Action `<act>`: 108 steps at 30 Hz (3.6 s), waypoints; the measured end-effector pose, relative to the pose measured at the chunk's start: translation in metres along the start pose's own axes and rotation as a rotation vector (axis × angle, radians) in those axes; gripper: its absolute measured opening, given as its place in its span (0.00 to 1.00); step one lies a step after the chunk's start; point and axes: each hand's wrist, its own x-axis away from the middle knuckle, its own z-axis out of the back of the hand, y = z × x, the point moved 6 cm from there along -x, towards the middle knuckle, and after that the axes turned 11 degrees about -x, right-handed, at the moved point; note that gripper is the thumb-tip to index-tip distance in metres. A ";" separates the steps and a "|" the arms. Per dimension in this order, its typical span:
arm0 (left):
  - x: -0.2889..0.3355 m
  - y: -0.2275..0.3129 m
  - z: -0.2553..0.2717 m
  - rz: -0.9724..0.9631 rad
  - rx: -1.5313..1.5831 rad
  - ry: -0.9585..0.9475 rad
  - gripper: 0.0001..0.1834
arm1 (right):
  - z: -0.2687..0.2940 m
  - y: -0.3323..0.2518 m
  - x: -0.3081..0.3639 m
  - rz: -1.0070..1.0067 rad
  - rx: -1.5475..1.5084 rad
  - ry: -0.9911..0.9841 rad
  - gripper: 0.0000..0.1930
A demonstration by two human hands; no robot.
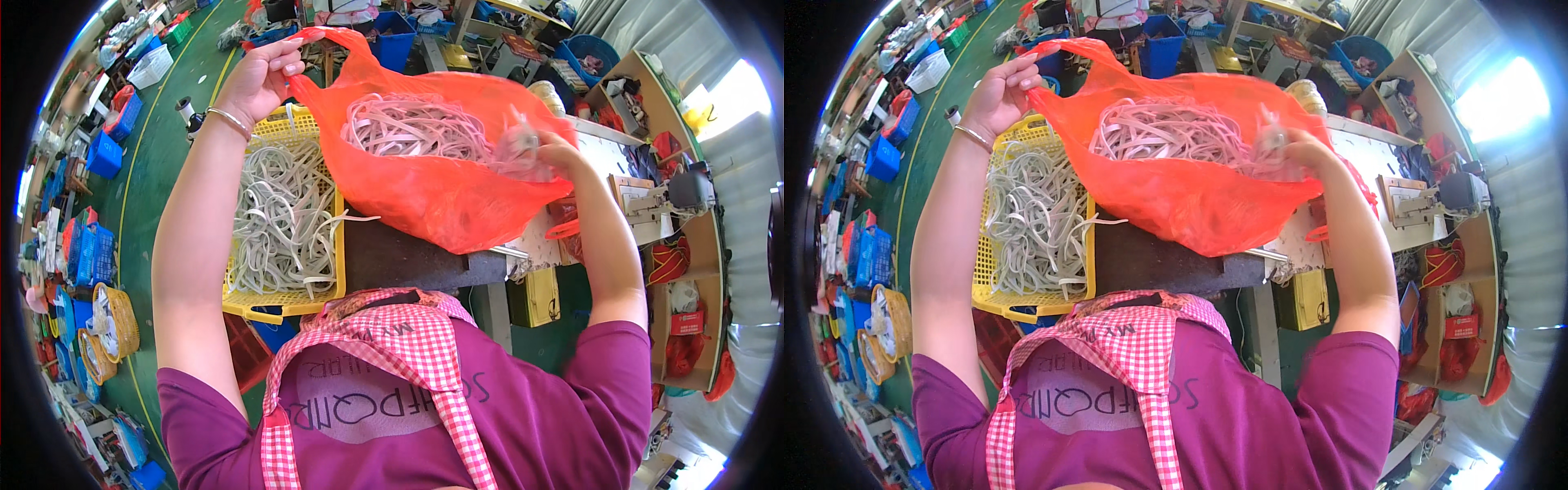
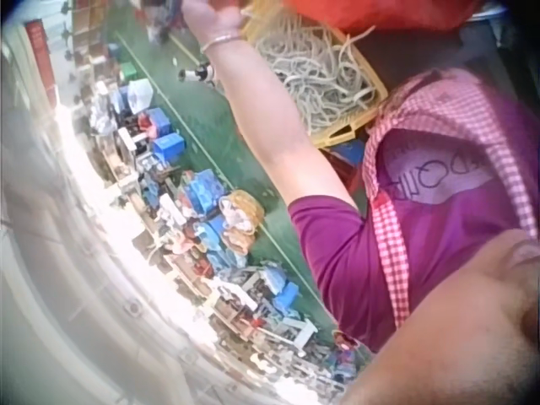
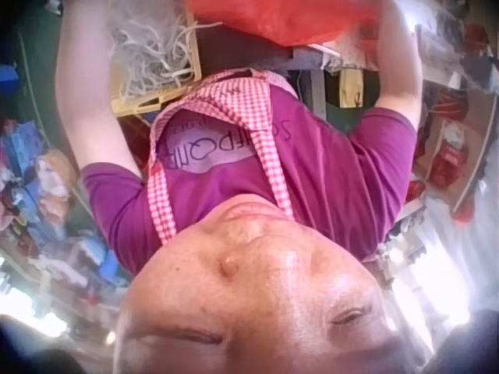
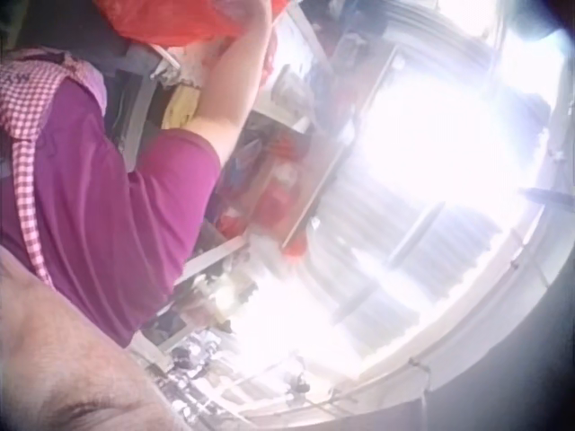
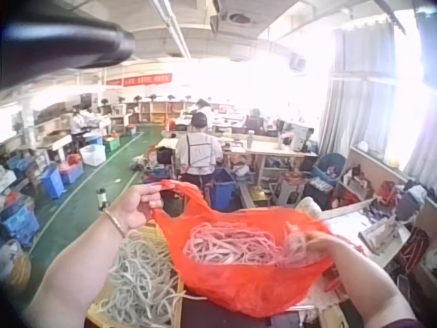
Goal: Sorting and organizing white leather strips into bags and baskets.
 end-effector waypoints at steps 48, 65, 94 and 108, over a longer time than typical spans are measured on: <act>0.038 -0.028 0.051 0.094 -0.404 0.061 0.11 | -0.576 0.001 0.026 0.525 0.997 -0.741 0.51; 0.048 -0.012 0.025 0.063 -0.450 0.052 0.08 | -0.534 0.008 0.083 0.650 0.605 -0.924 0.24; -0.009 -0.018 0.091 0.288 -0.467 -0.122 0.12 | -0.298 -0.212 0.106 1.184 0.111 -0.420 0.31; -0.014 -0.010 0.027 0.112 0.067 -0.206 0.18 | -0.071 -0.035 -0.003 -0.053 0.139 -0.388 0.35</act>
